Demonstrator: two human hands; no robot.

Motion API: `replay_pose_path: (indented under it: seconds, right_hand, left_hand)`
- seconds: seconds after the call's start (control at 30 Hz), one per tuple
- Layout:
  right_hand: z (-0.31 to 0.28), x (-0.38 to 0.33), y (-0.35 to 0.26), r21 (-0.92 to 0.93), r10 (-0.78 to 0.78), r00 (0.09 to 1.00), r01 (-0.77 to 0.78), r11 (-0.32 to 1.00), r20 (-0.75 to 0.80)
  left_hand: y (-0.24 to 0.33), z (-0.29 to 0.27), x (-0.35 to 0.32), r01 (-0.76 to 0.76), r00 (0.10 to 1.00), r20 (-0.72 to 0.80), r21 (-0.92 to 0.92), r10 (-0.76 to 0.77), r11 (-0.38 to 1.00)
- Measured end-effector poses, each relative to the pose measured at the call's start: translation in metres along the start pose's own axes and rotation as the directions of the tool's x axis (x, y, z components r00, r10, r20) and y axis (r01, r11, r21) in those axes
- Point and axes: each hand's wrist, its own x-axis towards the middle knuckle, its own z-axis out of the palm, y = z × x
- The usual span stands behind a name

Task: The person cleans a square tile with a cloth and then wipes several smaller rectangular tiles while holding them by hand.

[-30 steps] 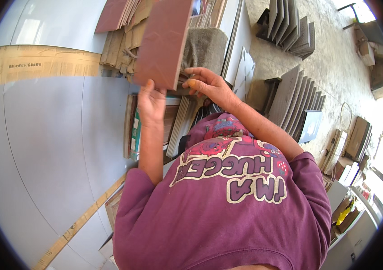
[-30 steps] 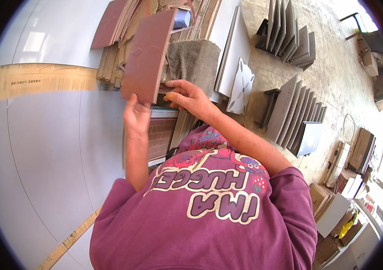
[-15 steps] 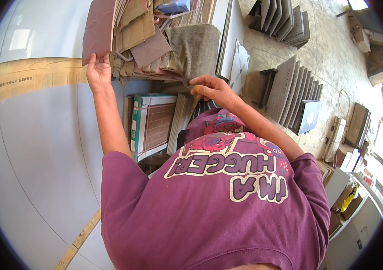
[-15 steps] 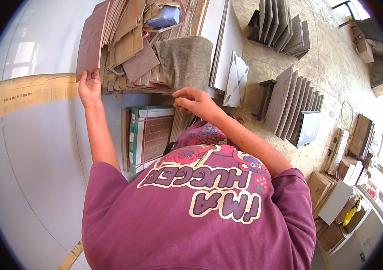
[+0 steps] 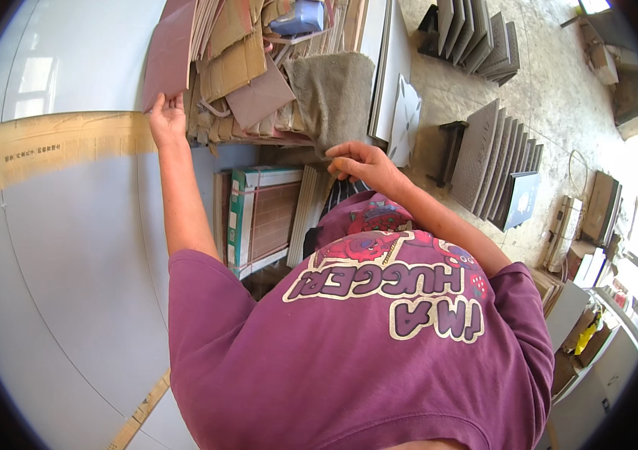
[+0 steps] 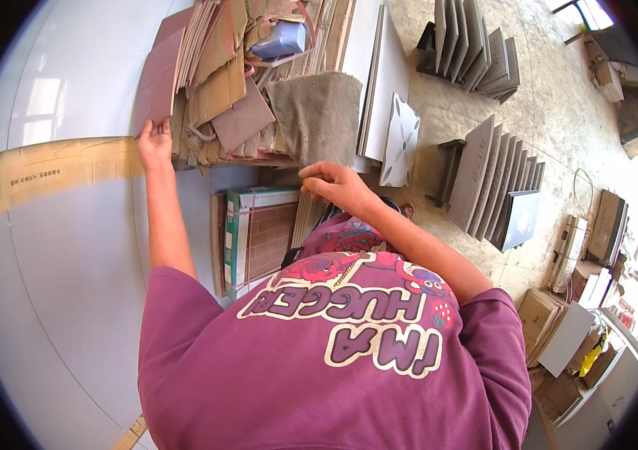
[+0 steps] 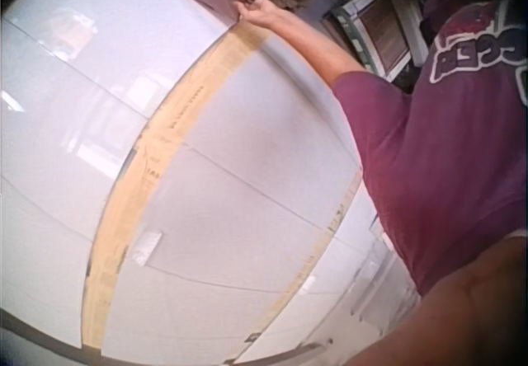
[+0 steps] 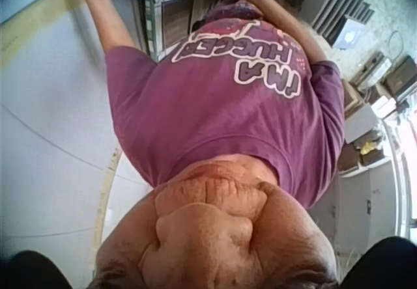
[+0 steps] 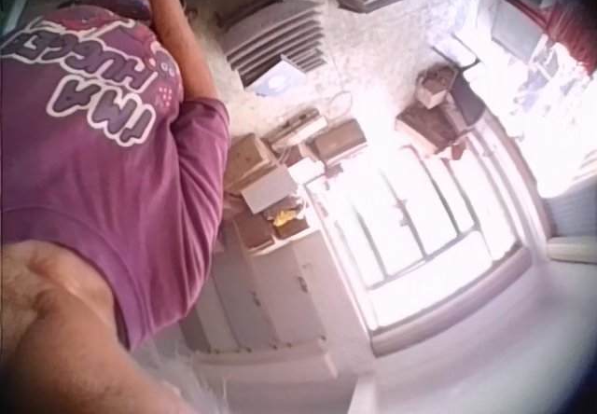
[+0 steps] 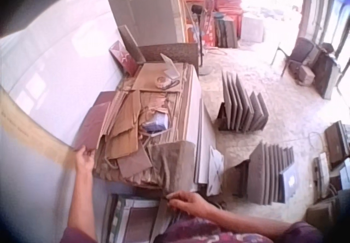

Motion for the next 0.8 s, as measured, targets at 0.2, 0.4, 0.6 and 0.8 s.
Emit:
replay_pose_path:
  seconds: [0.2,0.4,0.6,0.8]
  right_hand:
    - [-0.001,0.004,0.000,-0.011,0.028,1.000,-0.028,1.000,0.014]
    - [0.001,0.006,0.003,-0.023,0.025,1.000,-0.025,0.999,0.002]
    - [0.001,0.007,0.013,-0.006,0.045,0.998,-0.045,0.999,-0.048]
    - [0.003,0.006,0.013,-0.001,0.050,0.998,-0.050,0.999,-0.050]
  left_hand:
    - [-0.003,-0.002,0.016,0.047,0.998,0.031,-0.008,-0.047,0.999]
    - [-0.010,-0.012,0.057,0.139,0.987,-0.104,0.139,-0.126,0.981]
    - [-0.009,-0.011,0.084,0.236,0.956,-0.211,0.138,-0.204,0.962]
    - [-0.003,-0.003,0.077,0.299,0.936,-0.221,0.082,-0.276,0.951]
